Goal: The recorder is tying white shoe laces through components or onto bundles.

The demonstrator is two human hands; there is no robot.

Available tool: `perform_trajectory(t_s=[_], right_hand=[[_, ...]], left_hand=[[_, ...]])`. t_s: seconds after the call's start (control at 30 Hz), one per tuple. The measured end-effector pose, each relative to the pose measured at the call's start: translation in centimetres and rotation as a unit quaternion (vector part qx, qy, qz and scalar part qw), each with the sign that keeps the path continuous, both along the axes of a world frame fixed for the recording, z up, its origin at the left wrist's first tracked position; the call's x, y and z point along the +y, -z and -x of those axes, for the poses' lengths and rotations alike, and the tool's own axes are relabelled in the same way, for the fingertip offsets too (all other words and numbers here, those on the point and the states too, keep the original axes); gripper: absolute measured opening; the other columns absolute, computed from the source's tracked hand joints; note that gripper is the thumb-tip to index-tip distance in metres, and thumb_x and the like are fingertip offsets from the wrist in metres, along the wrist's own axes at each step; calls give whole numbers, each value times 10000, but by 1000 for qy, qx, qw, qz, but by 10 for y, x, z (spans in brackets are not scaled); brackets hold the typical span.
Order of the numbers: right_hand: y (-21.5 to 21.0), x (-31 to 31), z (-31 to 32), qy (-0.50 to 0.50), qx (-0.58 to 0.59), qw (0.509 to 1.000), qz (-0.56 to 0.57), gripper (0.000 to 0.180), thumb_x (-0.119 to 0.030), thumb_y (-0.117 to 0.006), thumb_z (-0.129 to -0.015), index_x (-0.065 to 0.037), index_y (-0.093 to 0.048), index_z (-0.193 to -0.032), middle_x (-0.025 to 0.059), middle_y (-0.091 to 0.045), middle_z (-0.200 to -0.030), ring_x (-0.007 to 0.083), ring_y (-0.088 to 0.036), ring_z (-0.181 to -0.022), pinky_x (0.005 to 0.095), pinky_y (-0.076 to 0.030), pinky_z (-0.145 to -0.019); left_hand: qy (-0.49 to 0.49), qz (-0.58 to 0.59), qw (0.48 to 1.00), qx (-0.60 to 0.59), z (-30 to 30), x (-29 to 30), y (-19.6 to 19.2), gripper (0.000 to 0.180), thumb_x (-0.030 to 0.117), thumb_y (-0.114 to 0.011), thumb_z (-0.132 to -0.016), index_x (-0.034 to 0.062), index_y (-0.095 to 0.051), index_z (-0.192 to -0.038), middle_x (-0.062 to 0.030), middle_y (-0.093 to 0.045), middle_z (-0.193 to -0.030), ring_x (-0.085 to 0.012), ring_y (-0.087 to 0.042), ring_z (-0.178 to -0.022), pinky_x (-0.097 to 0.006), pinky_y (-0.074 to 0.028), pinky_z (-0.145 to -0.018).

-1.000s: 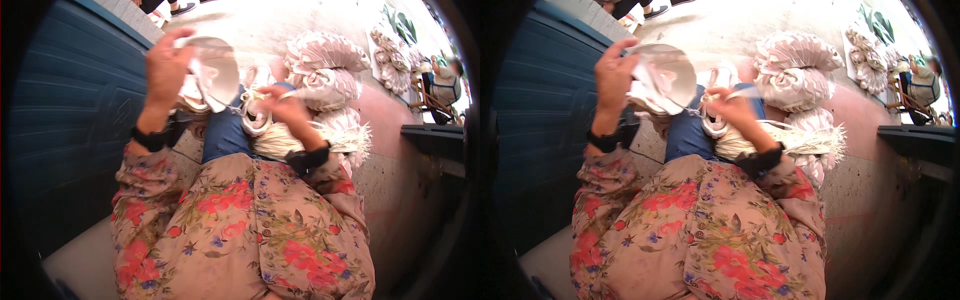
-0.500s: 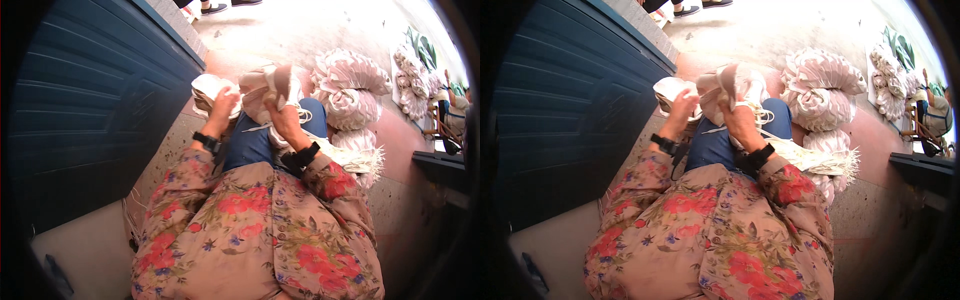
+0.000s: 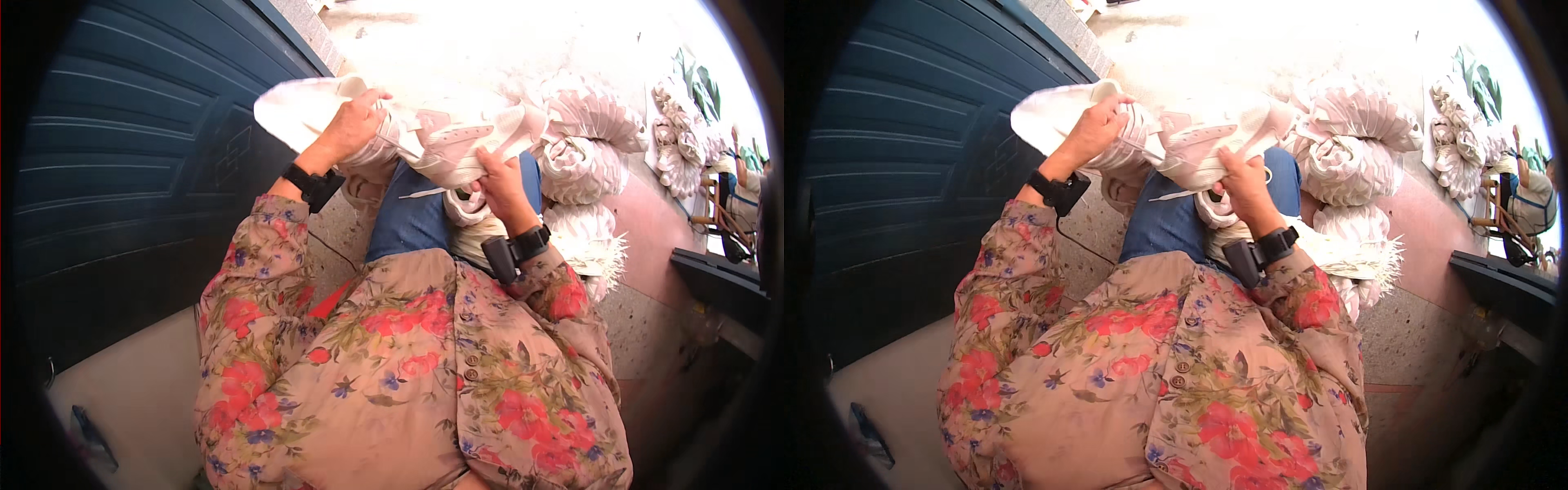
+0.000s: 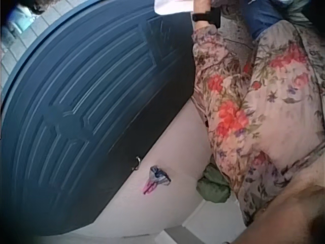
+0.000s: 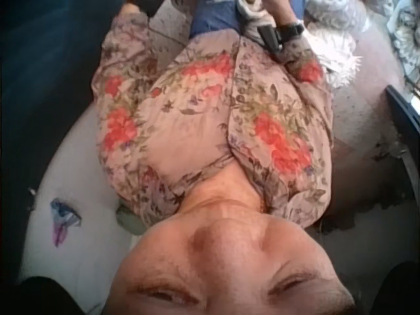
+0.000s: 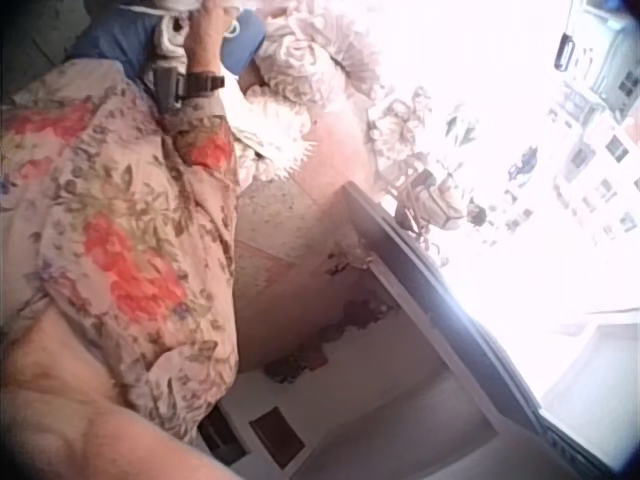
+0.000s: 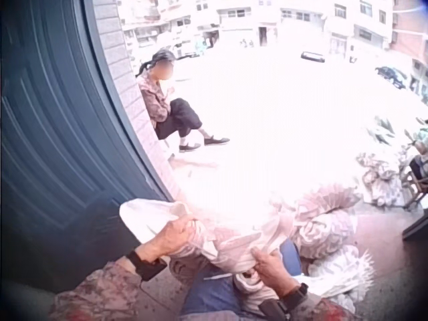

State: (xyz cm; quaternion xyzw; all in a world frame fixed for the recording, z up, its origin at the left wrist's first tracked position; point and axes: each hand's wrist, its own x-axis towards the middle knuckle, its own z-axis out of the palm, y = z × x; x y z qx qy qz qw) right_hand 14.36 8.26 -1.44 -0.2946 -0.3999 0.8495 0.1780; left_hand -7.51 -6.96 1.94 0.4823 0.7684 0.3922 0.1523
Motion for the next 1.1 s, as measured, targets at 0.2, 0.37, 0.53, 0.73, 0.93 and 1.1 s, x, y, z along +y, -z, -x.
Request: perform_trajectory(t_s=[0.2, 0.37, 0.53, 0.73, 0.93, 1.1], right_hand=[[9, 51, -36, -10, -29, 990, 139, 58, -27, -499, -818, 11, -497, -862, 41, -519, -687, 64, -384, -424, 192, -316, -342], [15, 78, -45, -72, -15, 974, 213, 90, -12, -481, -818, 28, -466, -898, 52, -499, -707, 65, -358, -412, 170, -280, -331], [12, 94, -39, -86, -23, 963, 253, 62, -29, -489, -831, 19, -480, -868, 35, -501, -676, 38, -332, -389, 150, -237, -303], [21, 110, -52, -51, 37, 966, 250, 126, -116, -475, -864, 3, -500, -893, 50, -535, -722, 40, -313, -395, 146, -236, -307], [-18, 165, -152, 262, 41, 954, 140, 201, -205, -415, -876, -61, -444, -1013, 102, -557, -847, 47, -286, -381, 167, -242, -323], [-18, 122, -160, 190, -105, 976, 29, 241, -192, -339, -875, -71, -445, -1054, 102, -568, -821, 54, -341, -420, 179, -273, -331]], left_hand=[[-52, -127, 989, 47, -37, 22, -10, 255, 24, -528, -740, 8, -510, -993, -150, -450, -1039, -249, -490, -798, -318, -426, -694], [-45, -23, 998, 47, -63, 16, -2, 280, 57, -602, -700, 5, -517, -962, -152, -493, -1025, -280, -502, -919, -347, -418, -749], [147, 22, 985, 88, -88, 24, 4, 293, 89, -640, -669, 37, -540, -939, -138, -513, -1034, -296, -508, -912, -364, -416, -767], [208, 114, 965, -110, -101, 38, 3, 287, 104, -643, -687, 50, -534, -947, -118, -569, -920, -285, -546, -866, -359, -432, -707], [237, 172, 956, 33, -141, 11, -2, 281, 204, -641, -710, 89, -539, -944, -111, -574, -807, -300, -557, -801, -349, -435, -637], [217, 199, 940, 171, -163, 16, 21, 285, 257, -627, -714, 152, -500, -946, -82, -524, -786, -274, -545, -738, -407, -371, -538]])
